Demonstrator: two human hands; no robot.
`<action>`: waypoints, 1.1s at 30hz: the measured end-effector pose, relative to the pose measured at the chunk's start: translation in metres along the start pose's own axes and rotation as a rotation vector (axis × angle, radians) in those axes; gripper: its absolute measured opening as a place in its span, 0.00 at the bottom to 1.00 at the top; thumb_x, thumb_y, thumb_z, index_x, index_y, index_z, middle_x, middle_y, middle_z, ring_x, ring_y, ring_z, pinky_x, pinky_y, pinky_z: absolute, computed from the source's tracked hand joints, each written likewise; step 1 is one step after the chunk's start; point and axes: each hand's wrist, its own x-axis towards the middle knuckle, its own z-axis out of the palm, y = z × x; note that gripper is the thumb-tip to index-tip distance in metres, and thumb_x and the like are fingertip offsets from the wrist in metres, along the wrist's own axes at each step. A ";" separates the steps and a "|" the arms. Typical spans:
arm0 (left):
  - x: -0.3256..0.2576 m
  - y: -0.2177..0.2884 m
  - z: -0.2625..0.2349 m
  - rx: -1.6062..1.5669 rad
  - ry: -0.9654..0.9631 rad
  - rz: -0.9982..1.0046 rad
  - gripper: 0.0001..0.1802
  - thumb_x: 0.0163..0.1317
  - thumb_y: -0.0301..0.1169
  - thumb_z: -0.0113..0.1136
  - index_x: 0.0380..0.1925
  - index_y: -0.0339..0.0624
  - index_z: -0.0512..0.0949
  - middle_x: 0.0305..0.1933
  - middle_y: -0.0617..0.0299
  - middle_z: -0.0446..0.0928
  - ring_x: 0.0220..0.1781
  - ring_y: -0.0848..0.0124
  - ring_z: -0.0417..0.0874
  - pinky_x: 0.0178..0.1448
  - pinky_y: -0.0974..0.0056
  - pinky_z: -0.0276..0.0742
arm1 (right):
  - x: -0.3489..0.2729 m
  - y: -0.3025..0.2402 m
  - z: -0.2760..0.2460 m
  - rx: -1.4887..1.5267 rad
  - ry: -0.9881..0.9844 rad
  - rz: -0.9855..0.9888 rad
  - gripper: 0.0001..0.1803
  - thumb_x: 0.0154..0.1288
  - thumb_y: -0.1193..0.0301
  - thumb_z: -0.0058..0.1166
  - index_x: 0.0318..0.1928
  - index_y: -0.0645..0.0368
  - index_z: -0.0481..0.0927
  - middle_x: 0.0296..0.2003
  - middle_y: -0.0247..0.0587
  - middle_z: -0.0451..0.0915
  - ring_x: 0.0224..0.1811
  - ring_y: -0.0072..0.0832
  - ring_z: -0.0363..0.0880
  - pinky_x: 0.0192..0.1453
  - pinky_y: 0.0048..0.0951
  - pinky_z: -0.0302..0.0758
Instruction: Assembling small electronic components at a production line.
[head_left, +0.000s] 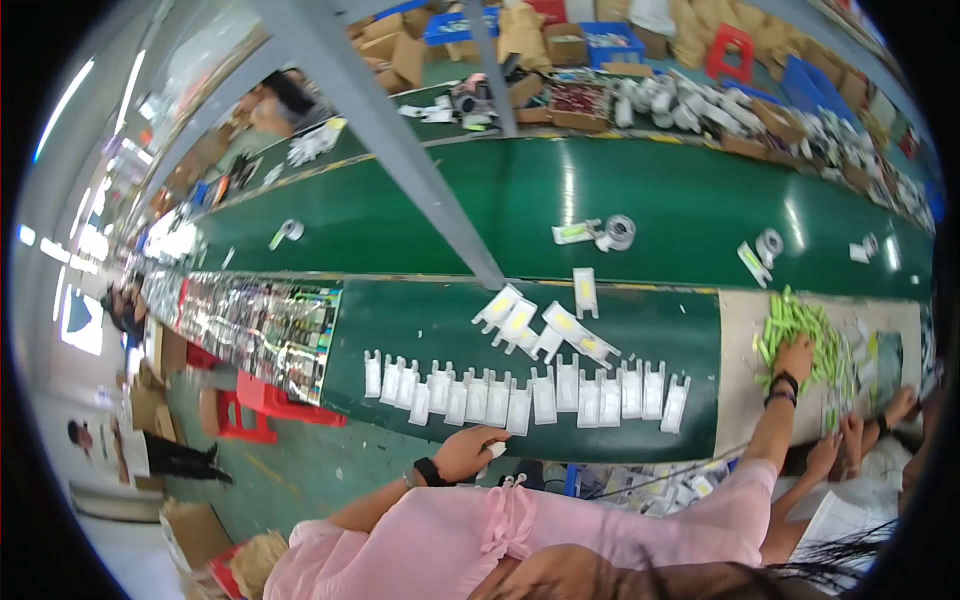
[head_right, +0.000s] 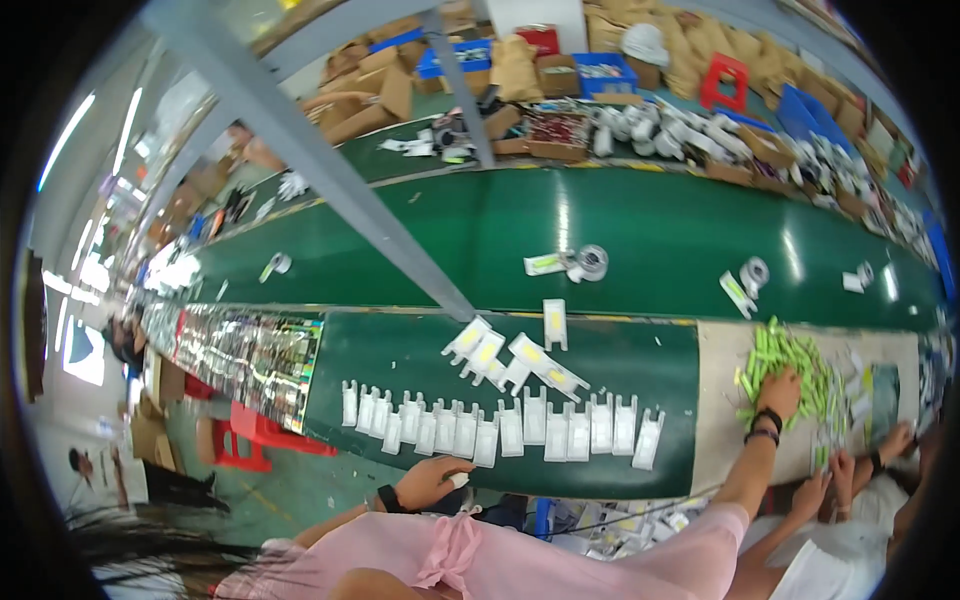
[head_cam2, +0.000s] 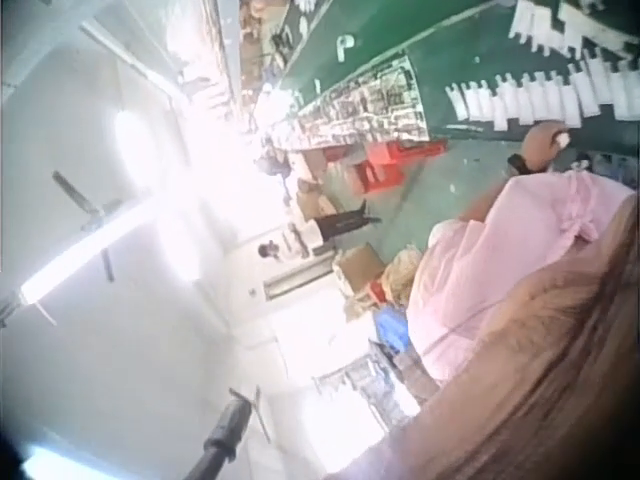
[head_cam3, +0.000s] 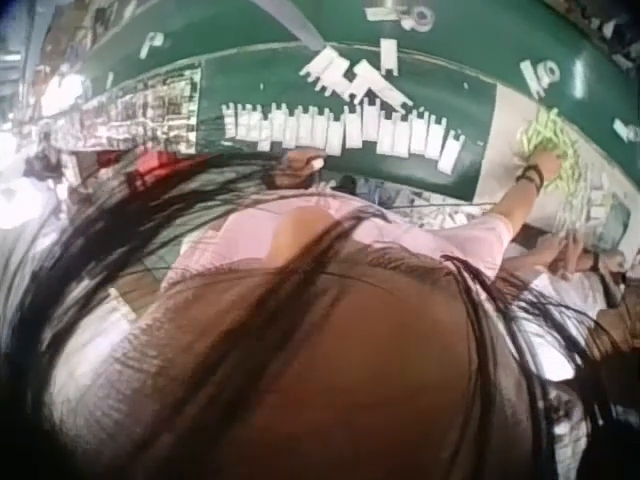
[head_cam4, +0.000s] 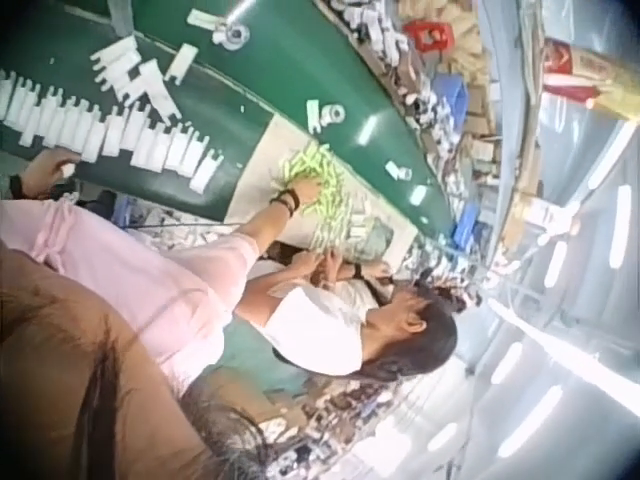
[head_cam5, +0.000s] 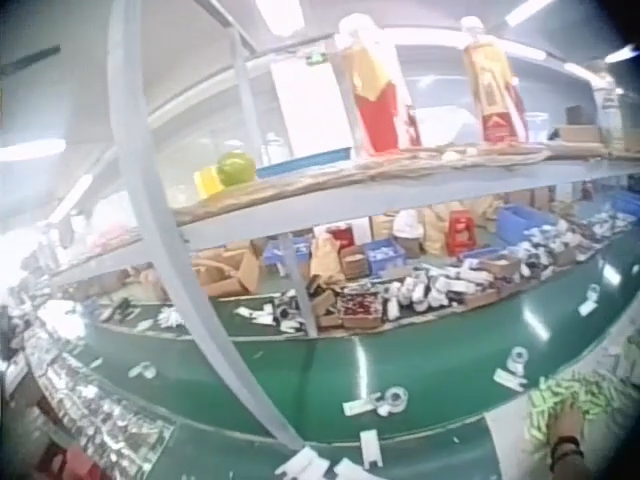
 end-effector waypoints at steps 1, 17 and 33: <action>0.002 -0.001 0.001 0.014 -0.009 0.001 0.17 0.66 0.33 0.55 0.54 0.41 0.78 0.52 0.51 0.81 0.54 0.54 0.81 0.59 0.57 0.75 | 0.006 0.007 0.009 0.041 -0.006 0.008 0.28 0.65 0.60 0.55 0.62 0.59 0.70 0.57 0.56 0.76 0.60 0.50 0.73 0.62 0.49 0.71; 0.005 -0.009 0.004 -0.037 0.082 0.144 0.19 0.58 0.26 0.54 0.52 0.45 0.78 0.46 0.52 0.81 0.47 0.55 0.82 0.52 0.55 0.77 | 0.021 0.054 0.012 0.913 0.264 0.295 0.20 0.69 0.65 0.54 0.57 0.62 0.75 0.40 0.41 0.82 0.33 0.25 0.78 0.36 0.30 0.77; -0.019 -0.016 0.007 -0.043 0.093 0.231 0.17 0.65 0.28 0.54 0.54 0.42 0.78 0.50 0.54 0.82 0.51 0.57 0.83 0.55 0.58 0.77 | -0.005 0.003 -0.168 1.511 0.177 0.063 0.18 0.70 0.66 0.52 0.57 0.60 0.75 0.38 0.36 0.81 0.28 0.18 0.75 0.26 0.21 0.68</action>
